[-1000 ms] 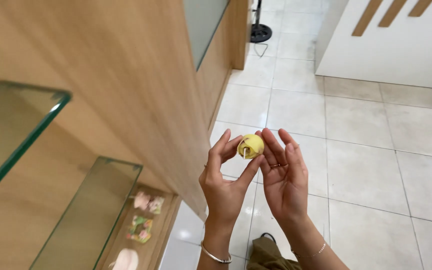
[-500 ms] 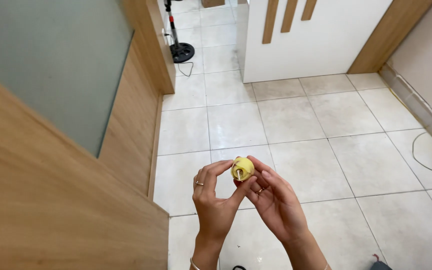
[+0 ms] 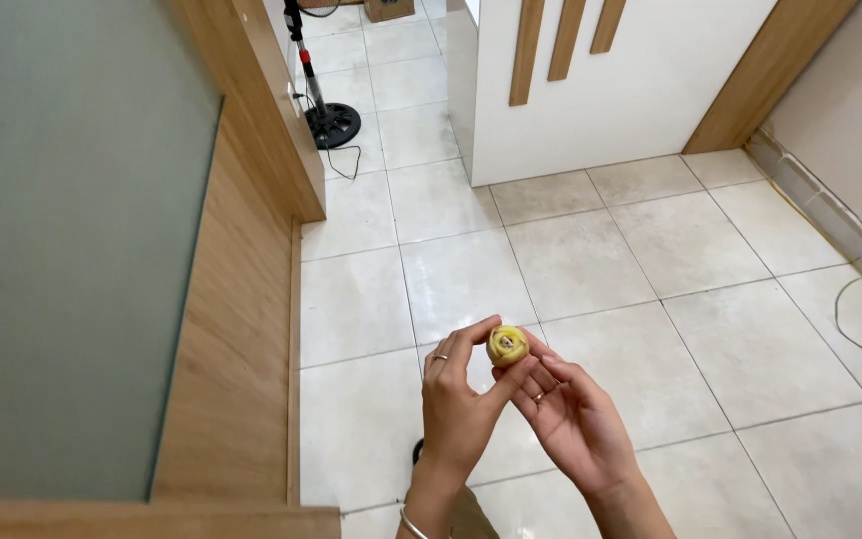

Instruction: Picking up various flower-shaped and decorative candles from a shelf and placing them onto a wooden workbench in an organized grid.

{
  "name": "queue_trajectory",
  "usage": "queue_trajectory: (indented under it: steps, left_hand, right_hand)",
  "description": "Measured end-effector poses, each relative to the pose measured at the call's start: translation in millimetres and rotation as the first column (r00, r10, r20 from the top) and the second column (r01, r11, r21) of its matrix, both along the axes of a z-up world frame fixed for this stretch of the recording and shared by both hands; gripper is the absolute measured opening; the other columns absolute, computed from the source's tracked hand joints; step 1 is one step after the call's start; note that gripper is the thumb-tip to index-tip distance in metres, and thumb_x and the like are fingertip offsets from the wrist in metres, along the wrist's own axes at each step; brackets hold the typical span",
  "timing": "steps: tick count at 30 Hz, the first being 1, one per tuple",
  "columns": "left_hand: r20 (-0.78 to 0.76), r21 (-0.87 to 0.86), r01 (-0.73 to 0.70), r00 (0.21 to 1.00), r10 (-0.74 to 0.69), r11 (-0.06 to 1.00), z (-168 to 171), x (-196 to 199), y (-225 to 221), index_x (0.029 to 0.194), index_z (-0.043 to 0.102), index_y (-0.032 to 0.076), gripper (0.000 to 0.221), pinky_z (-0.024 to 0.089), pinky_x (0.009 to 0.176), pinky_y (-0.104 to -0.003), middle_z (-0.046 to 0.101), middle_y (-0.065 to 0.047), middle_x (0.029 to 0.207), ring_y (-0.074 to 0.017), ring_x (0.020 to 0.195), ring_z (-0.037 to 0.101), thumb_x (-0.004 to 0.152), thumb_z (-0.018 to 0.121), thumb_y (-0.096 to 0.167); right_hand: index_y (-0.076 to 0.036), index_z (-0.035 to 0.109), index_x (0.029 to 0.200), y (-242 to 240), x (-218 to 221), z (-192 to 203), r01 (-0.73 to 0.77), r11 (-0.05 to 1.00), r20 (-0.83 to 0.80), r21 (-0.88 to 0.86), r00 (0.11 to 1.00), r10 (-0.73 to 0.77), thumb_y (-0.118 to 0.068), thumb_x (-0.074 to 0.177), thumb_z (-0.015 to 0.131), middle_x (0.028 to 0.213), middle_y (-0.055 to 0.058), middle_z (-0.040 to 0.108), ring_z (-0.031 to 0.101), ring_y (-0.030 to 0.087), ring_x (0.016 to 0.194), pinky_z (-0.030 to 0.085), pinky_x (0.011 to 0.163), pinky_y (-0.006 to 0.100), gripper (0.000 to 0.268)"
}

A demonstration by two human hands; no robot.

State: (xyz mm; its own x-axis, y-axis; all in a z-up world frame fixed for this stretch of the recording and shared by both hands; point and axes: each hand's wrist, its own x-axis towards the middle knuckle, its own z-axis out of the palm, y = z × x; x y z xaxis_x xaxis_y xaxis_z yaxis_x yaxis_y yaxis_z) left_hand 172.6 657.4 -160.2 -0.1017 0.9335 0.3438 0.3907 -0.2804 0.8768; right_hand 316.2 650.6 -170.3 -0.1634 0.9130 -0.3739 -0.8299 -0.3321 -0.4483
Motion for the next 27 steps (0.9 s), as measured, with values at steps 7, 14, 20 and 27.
queue_trajectory:
  steps: [7,14,20,27]
  left_hand:
    - [-0.043,-0.005,0.053,0.998,-0.054,0.999,9.4,-66.2,154.1,0.115,0.069,0.012,0.049,0.045,0.098,-0.041,0.075,-0.004,0.111,-0.0245,0.106,0.069,0.077,0.088,0.037]
    - [-0.037,-0.024,0.023,0.999,-0.023,0.999,0.6,-106.6,254.1,0.113,0.069,0.011,0.048,0.047,0.096,-0.040,0.073,-0.003,0.111,-0.0235,0.106,0.069,0.075,0.089,0.034]
    - [-0.015,-0.078,-0.025,1.000,0.024,0.997,-20.9,-126.2,345.5,0.117,0.069,0.010,0.050,0.047,0.095,-0.039,0.073,-0.005,0.110,-0.0218,0.101,0.071,0.078,0.087,0.035]
    - [-0.112,-0.067,-0.126,0.987,0.118,0.990,-19.5,-149.4,500.8,0.121,0.066,0.006,0.055,0.049,0.091,-0.041,0.072,-0.009,0.111,-0.0262,0.103,0.070,0.078,0.085,0.033]
  right_hand:
    - [0.012,0.047,0.144,146.8,-55.4,-5.0,0.025,0.999,-0.057,-0.048,0.998,-0.027,-0.010,0.098,0.045,0.134,0.026,0.060,0.059,0.034,0.126,0.048,0.109,0.042,0.052]
    - [0.012,0.048,0.144,254.6,-98.8,-17.8,-0.003,0.996,-0.100,-0.091,0.995,-0.006,-0.008,0.097,0.046,0.132,0.025,0.061,0.061,0.031,0.123,0.049,0.107,0.041,0.051]
    - [0.010,0.050,0.141,357.9,-119.7,-37.5,-0.055,0.988,-0.080,-0.143,0.996,0.044,-0.007,0.096,0.046,0.129,0.024,0.064,0.064,0.030,0.120,0.052,0.106,0.040,0.049]
    - [0.009,0.054,0.135,536.0,-147.0,-49.6,-0.180,0.972,-0.117,-0.148,0.980,0.164,-0.010,0.099,0.055,0.123,0.021,0.066,0.065,0.030,0.118,0.055,0.103,0.038,0.041]
